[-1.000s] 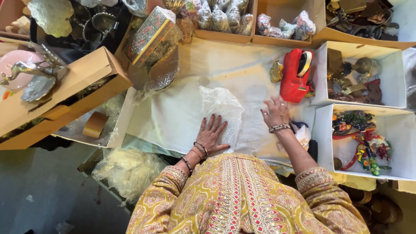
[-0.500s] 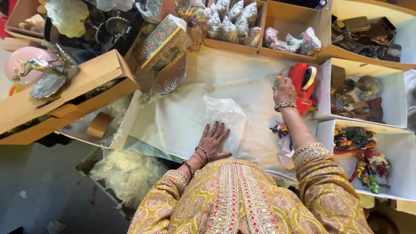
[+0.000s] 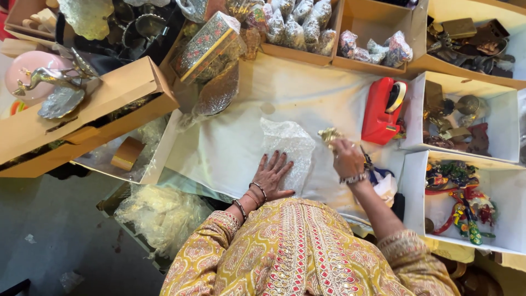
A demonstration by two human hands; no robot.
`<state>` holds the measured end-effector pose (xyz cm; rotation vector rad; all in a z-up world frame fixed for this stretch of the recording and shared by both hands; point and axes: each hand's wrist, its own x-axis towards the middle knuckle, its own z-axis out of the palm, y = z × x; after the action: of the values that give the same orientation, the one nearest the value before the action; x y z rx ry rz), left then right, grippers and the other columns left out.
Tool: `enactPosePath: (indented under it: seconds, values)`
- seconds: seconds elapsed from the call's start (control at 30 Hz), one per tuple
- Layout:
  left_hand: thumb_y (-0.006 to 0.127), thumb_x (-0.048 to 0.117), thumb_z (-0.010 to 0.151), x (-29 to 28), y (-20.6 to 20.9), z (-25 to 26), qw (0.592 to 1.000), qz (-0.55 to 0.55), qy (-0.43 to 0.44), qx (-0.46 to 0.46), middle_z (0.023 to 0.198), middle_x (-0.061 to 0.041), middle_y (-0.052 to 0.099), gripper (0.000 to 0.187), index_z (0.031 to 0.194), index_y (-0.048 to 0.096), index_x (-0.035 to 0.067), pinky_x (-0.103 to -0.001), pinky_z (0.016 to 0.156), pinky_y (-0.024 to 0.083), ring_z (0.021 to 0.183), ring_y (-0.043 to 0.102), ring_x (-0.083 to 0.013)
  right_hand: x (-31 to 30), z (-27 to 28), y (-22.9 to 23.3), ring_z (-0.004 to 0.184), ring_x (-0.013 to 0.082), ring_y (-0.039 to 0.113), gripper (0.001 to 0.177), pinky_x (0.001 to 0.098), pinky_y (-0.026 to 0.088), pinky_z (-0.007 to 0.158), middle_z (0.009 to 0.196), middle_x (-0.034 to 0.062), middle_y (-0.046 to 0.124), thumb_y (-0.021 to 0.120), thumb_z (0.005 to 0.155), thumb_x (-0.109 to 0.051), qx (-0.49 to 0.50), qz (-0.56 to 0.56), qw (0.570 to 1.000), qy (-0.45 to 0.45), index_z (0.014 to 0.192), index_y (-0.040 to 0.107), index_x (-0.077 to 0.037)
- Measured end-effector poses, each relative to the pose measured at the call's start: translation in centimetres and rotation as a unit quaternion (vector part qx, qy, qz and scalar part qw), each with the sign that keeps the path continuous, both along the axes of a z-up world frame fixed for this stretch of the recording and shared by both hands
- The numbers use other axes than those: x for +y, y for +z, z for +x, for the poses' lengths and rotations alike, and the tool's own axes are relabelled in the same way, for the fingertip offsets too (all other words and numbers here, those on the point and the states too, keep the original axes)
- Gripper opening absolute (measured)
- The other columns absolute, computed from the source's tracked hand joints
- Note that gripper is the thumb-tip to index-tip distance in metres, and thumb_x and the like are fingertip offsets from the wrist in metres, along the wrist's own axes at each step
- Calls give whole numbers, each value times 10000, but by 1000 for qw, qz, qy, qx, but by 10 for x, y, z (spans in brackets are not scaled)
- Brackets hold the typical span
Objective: The person wraps small decorative figurines in bubble wrap and secures them with tape. They handle the items one at a time, folding the wrap around each object and using a tape dispenser to seal the package before placing it in a box.
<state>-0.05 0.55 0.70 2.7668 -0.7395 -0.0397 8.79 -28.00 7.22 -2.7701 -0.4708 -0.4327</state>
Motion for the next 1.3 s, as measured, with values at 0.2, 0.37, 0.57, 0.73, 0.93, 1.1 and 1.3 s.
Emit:
enactPosePath:
  seconds: [0.2, 0.37, 0.57, 0.73, 0.93, 1.1, 1.3]
  values:
    - [477, 857, 799, -1, 4, 3, 1000, 7, 0, 8, 1697, -157, 167, 1054, 1606, 299, 202, -612, 1230, -4, 1572, 37, -361, -5, -64, 10, 932, 299, 705, 207, 422, 577, 757, 1129, 39, 707, 677, 881, -16, 25, 46, 998, 31, 1036, 708, -149]
    - [474, 857, 808, -2, 1, 1, 1000, 10, -1, 13, 1698, -152, 151, 1054, 1613, 296, 203, -609, 1235, -3, 1577, 26, -354, -21, -76, -8, 1022, 303, 702, 233, 412, 579, 802, 1198, 45, 696, 689, 869, -56, 55, 41, 997, -21, 1071, 718, -166]
    - [486, 854, 813, -2, -7, 0, 1000, 0, 2, -10, 1708, -147, 152, 1044, 1616, 306, 211, -605, 1240, 4, 1584, 26, -348, -5, -64, -14, 1171, 361, 627, 608, 463, 542, 915, 1390, 106, 582, 791, 833, -210, 113, 80, 984, -111, 1388, 546, -169]
    - [478, 860, 814, -2, -8, 1, 1000, 7, 8, -1, 1708, -144, 148, 1045, 1618, 302, 217, -607, 1243, -3, 1586, 25, -349, 13, -52, -9, 1223, 369, 572, 889, 510, 503, 943, 1436, 130, 515, 876, 723, -340, 170, -24, 973, -156, 1472, 420, -196]
    - [446, 883, 802, -4, -5, 3, 1000, 28, 12, 8, 1708, -133, 130, 1069, 1624, 271, 221, -603, 1235, -28, 1580, -3, -346, 2, -42, -16, 1233, 340, 598, 885, 477, 518, 997, 1319, 119, 624, 853, 773, -326, 189, -33, 967, -166, 1535, 418, -216]
    - [428, 892, 781, -9, 4, 10, 990, 35, 24, 134, 1699, -99, 81, 1058, 1603, 253, 251, -568, 1222, -57, 1559, -35, -306, -15, -22, -8, 1025, 333, 693, 603, 458, 550, 873, 1140, 144, 721, 762, 869, -385, 295, 131, 913, -248, 1402, 573, -176]
    - [635, 564, 927, -11, -27, 13, 987, -82, 87, 111, 1698, -39, 328, 551, 1424, 507, 363, -549, 1281, 52, 1609, 153, -251, -21, -7, -41, 838, 183, 697, 455, 321, 615, 622, 1025, 102, 723, 581, 967, -323, 427, 520, 722, -160, 1337, 635, -63]
